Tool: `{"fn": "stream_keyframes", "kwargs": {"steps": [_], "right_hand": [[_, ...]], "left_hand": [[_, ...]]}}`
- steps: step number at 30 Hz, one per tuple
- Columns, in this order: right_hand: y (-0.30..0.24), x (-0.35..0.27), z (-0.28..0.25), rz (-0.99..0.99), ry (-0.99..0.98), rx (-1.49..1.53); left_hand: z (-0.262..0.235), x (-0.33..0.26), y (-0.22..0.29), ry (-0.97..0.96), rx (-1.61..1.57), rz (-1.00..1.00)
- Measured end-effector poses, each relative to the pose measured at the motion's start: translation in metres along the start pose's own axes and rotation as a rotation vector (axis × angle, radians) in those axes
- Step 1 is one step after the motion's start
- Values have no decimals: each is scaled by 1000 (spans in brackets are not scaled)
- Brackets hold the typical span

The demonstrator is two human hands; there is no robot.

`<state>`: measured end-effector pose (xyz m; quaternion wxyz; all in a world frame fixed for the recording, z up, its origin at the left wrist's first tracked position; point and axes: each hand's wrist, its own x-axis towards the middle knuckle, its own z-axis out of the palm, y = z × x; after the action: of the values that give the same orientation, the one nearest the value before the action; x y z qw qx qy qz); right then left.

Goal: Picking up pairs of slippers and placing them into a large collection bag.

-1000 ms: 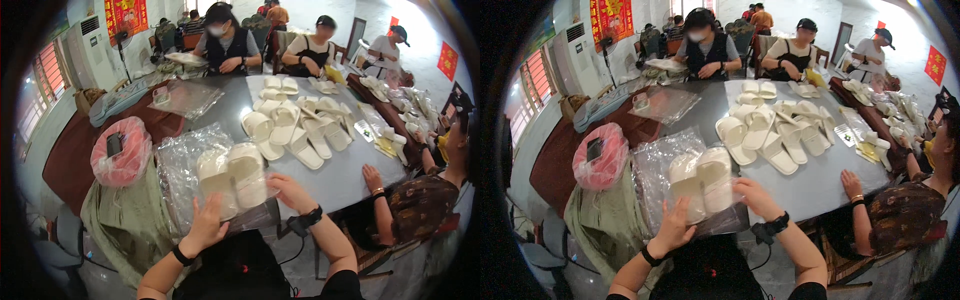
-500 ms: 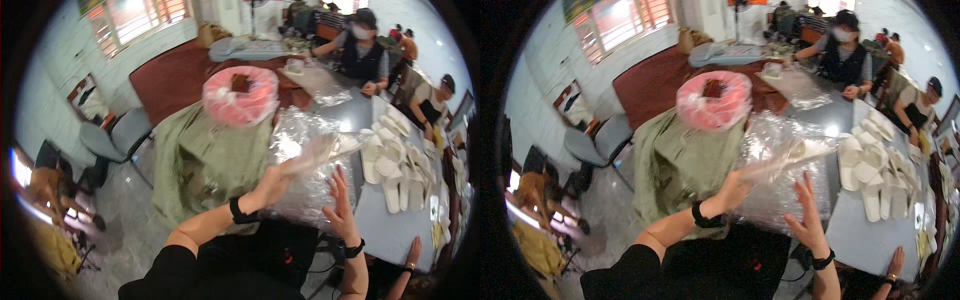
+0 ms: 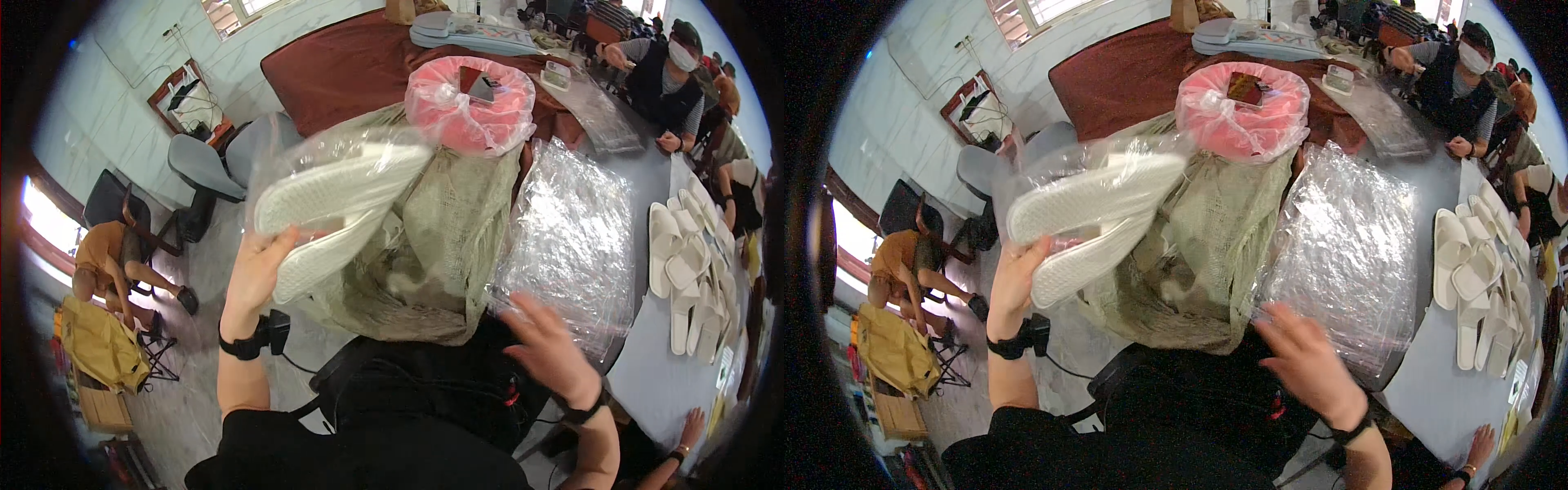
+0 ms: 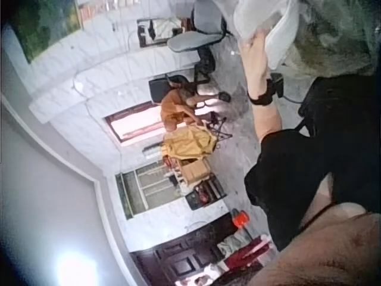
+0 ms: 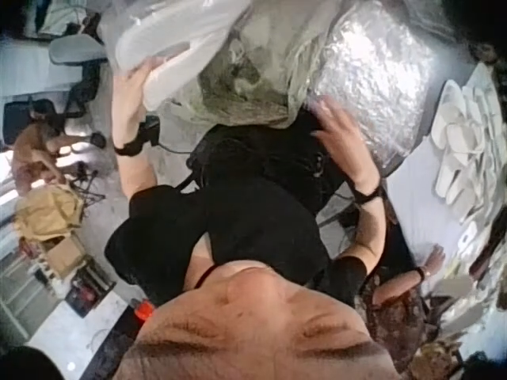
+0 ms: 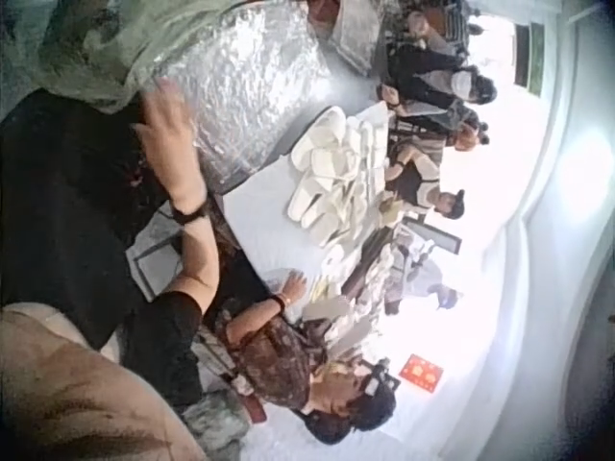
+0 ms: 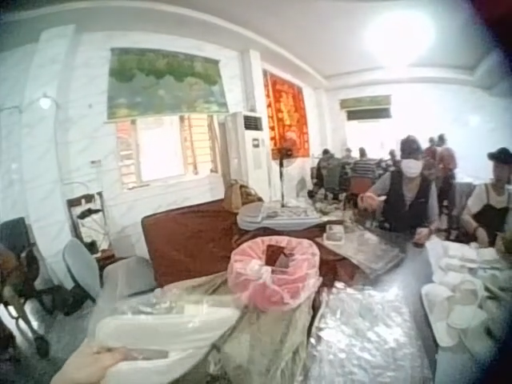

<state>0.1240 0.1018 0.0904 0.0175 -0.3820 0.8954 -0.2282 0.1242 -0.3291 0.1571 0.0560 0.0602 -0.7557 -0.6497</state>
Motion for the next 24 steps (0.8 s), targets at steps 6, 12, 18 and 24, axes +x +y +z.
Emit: {"fn": "stream_keyframes", "kwargs": {"steps": [6,12,18,24], "right_hand": [[-10,61,111,-340,-81,-217],[15,64,153,-169,-449,-429],[-16,73,119,-243,-566,-283],[-42,88,114,-380,-500,-46]], "left_hand": [[7,12,-80,35,348,-59],[40,-8,-119,140,54,58],[0,6,-142,-154,-72,-415],[66,51,-210,-78,-549,-552]]}}
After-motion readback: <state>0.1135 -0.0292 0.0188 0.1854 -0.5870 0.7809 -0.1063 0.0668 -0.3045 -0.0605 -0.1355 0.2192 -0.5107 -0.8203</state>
